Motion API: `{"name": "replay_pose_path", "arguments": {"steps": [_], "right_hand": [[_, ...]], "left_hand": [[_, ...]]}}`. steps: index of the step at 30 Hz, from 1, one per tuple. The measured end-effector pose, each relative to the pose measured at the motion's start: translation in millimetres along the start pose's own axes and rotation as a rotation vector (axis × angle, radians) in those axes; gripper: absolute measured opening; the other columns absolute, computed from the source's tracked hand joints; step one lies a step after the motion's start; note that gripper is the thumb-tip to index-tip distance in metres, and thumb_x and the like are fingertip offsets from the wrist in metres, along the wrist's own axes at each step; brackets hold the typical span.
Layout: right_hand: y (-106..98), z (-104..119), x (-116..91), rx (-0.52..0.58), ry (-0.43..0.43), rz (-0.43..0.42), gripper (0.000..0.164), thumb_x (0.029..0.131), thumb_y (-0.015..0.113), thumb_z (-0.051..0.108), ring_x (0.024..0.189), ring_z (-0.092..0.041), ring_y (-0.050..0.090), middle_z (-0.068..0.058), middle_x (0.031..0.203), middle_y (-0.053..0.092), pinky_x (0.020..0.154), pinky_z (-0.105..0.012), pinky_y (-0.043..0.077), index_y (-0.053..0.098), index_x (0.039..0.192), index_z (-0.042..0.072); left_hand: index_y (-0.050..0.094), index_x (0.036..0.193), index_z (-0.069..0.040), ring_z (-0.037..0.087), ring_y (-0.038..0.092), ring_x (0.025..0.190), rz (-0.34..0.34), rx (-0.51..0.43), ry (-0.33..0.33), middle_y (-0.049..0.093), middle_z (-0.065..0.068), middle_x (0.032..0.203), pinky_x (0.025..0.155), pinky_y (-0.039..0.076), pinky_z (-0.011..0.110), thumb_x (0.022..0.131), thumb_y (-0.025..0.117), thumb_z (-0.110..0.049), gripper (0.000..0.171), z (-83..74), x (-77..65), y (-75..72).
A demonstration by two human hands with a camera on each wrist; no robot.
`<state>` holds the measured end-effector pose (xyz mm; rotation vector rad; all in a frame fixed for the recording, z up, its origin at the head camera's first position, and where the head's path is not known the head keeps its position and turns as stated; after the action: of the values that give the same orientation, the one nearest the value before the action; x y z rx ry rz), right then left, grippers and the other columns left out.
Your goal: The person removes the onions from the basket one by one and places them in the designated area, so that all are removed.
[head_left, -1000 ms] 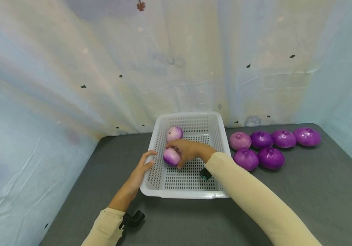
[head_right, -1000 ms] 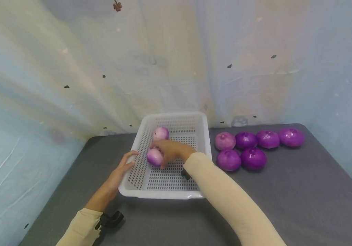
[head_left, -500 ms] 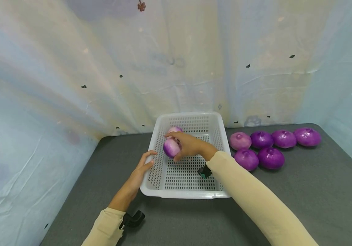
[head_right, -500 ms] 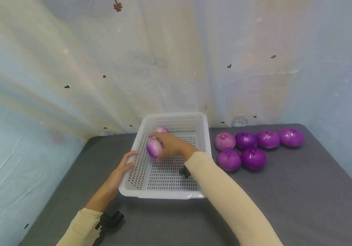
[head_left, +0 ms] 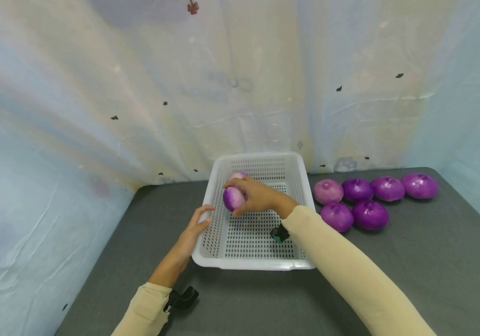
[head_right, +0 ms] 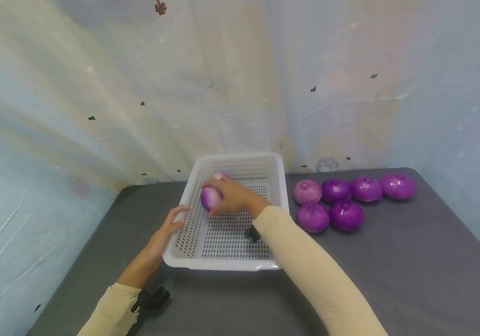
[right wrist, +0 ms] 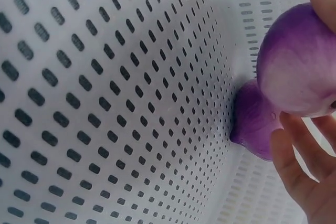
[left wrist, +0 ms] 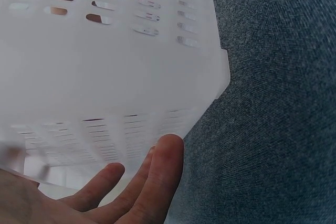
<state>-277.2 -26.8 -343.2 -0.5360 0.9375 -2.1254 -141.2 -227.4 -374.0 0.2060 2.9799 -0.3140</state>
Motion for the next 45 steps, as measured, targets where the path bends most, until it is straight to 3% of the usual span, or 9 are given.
{"name": "replay_pose_path", "arguments": {"steps": [9, 18, 23, 28, 39, 45], "right_hand": [[-1.1, -0.9, 1.9, 0.058, 0.014, -0.047, 0.078, 0.074, 0.089, 0.025, 0.120, -0.028, 0.058, -0.008, 0.136, 0.054, 0.099, -0.046, 0.051, 0.045, 0.139, 0.020], [-0.7, -1.2, 5.8, 0.175, 0.027, -0.093, 0.082, 0.069, 0.091, 0.017, 0.116, -0.028, 0.060, -0.013, 0.128, 0.050, 0.098, -0.039, 0.053, 0.037, 0.129, 0.005], [-1.5, -0.7, 5.0, 0.149, 0.012, -0.124, 0.081, 0.067, 0.090, 0.012, 0.121, -0.030, 0.055, -0.014, 0.130, 0.044, 0.103, -0.040, 0.049, 0.036, 0.126, 0.005], [-2.1, 0.1, 3.8, 0.124, -0.006, -0.140, 0.086, 0.065, 0.087, 0.009, 0.123, -0.031, 0.048, -0.016, 0.135, 0.036, 0.108, -0.043, 0.044, 0.035, 0.133, 0.004], [-5.3, 0.5, 1.5, 0.056, 0.054, -0.091, 0.084, 0.075, 0.084, 0.022, 0.122, -0.032, 0.055, -0.011, 0.143, 0.037, 0.102, -0.046, 0.049, 0.041, 0.147, 0.011], [-6.5, 0.9, 1.6, 0.035, 0.079, -0.098, 0.086, 0.077, 0.085, 0.026, 0.129, -0.031, 0.051, -0.010, 0.152, 0.038, 0.103, -0.047, 0.048, 0.041, 0.150, 0.014]], "left_hand": [[0.027, 0.147, -0.027, 0.039, 0.056, 0.118, -0.006, 0.002, -0.006, 0.038, 0.020, 0.150, 0.081, 0.053, 0.037, 0.109, 0.029, -0.033, 0.038, -0.1, 0.5, 0.3], [0.027, 0.146, -0.027, 0.040, 0.056, 0.119, -0.012, -0.002, -0.004, 0.038, 0.020, 0.150, 0.081, 0.053, 0.038, 0.109, 0.029, -0.032, 0.038, 0.7, -0.5, 0.1], [0.028, 0.146, -0.027, 0.037, 0.057, 0.117, -0.016, 0.005, -0.006, 0.039, 0.019, 0.149, 0.080, 0.053, 0.038, 0.109, 0.030, -0.033, 0.038, 1.7, -0.4, -0.1], [0.027, 0.147, -0.027, 0.037, 0.058, 0.115, -0.015, 0.003, -0.004, 0.040, 0.020, 0.148, 0.080, 0.052, 0.038, 0.109, 0.030, -0.033, 0.039, 1.4, -0.5, 0.2], [0.027, 0.147, -0.027, 0.035, 0.058, 0.115, -0.011, 0.011, 0.002, 0.039, 0.020, 0.149, 0.080, 0.052, 0.037, 0.109, 0.028, -0.032, 0.038, -0.2, -0.5, 0.9], [0.027, 0.147, -0.027, 0.035, 0.058, 0.113, -0.012, 0.005, -0.003, 0.040, 0.020, 0.147, 0.080, 0.052, 0.037, 0.109, 0.029, -0.033, 0.038, 0.2, -0.5, 0.9]]}}
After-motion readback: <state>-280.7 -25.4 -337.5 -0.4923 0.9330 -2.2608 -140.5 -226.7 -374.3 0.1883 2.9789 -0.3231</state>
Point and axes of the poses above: each hand's wrist, its own x-axis towards the middle knuckle, its own y-axis out of the palm, z = x × y, the point moved 1 cm from there along x, towards the middle knuckle
